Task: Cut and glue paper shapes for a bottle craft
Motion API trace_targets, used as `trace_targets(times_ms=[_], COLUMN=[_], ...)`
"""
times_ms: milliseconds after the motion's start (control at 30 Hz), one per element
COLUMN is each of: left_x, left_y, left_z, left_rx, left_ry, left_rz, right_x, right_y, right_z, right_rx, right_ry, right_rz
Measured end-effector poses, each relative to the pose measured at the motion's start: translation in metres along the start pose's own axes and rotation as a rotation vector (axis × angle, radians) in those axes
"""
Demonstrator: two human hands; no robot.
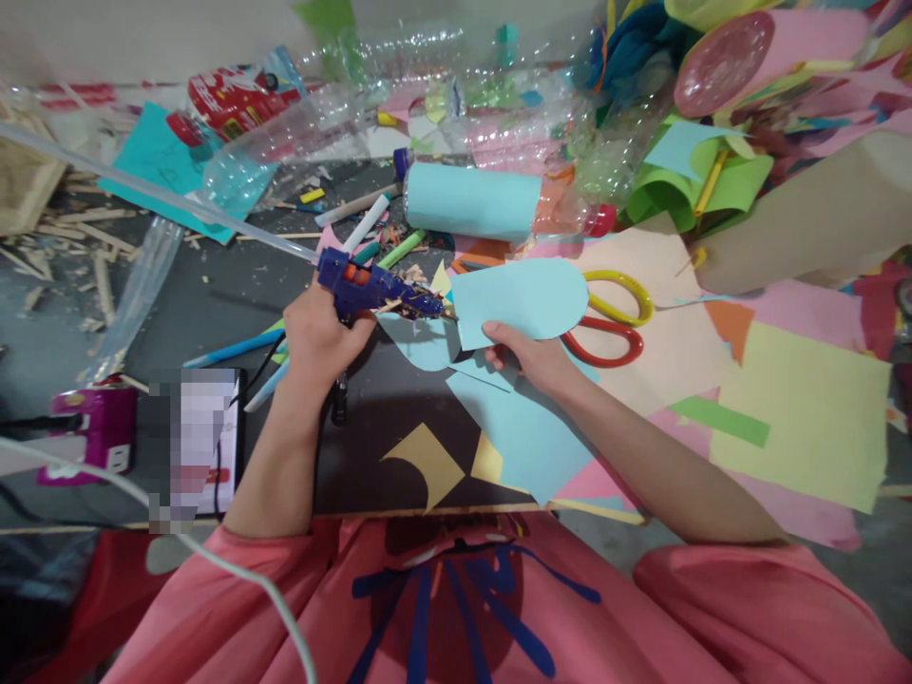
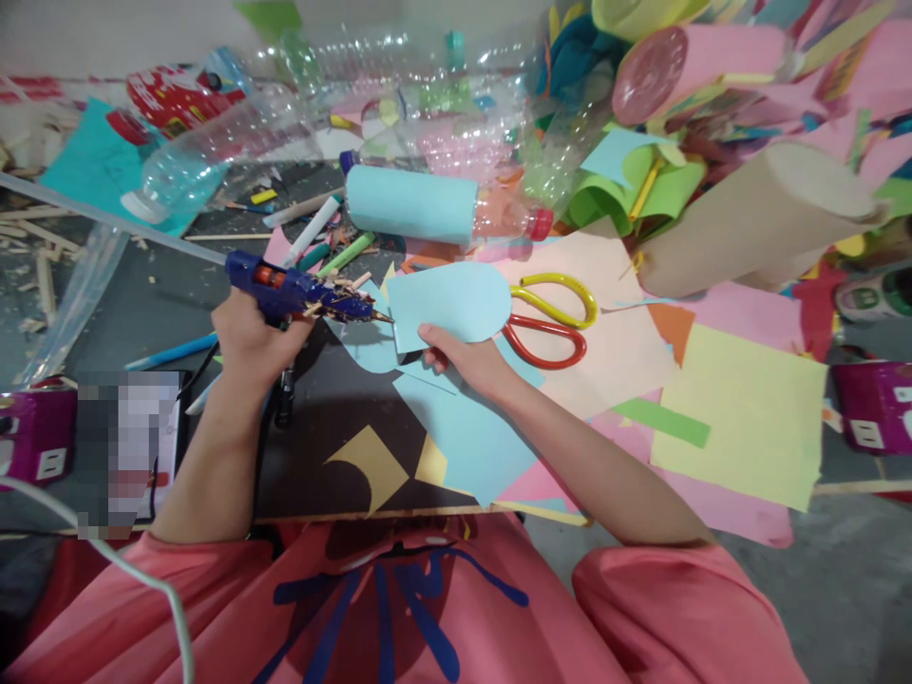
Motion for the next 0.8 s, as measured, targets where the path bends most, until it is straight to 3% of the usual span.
trace_targets(times_ms=[800], left_x=[-0.0008], left_y=[-0.0064], left_z=[0.0001], left_rx=[0.065], left_ry=[0.009], left_rz=[-0.023], right_x=[0.0085], right_y=[-0.0009], right_z=[0.0036], right_rx=[-0.032], right_ry=[-0.032], right_rz=[0.034])
Point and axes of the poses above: each hand's wrist, its own z-axis towards the middle knuckle, its own y-axis out of the palm, x = y × z, the point moved 7 cm from there along z, towards the middle knuckle, and after that the axes turned 11 degrees about -x, right-handed, at the moved point
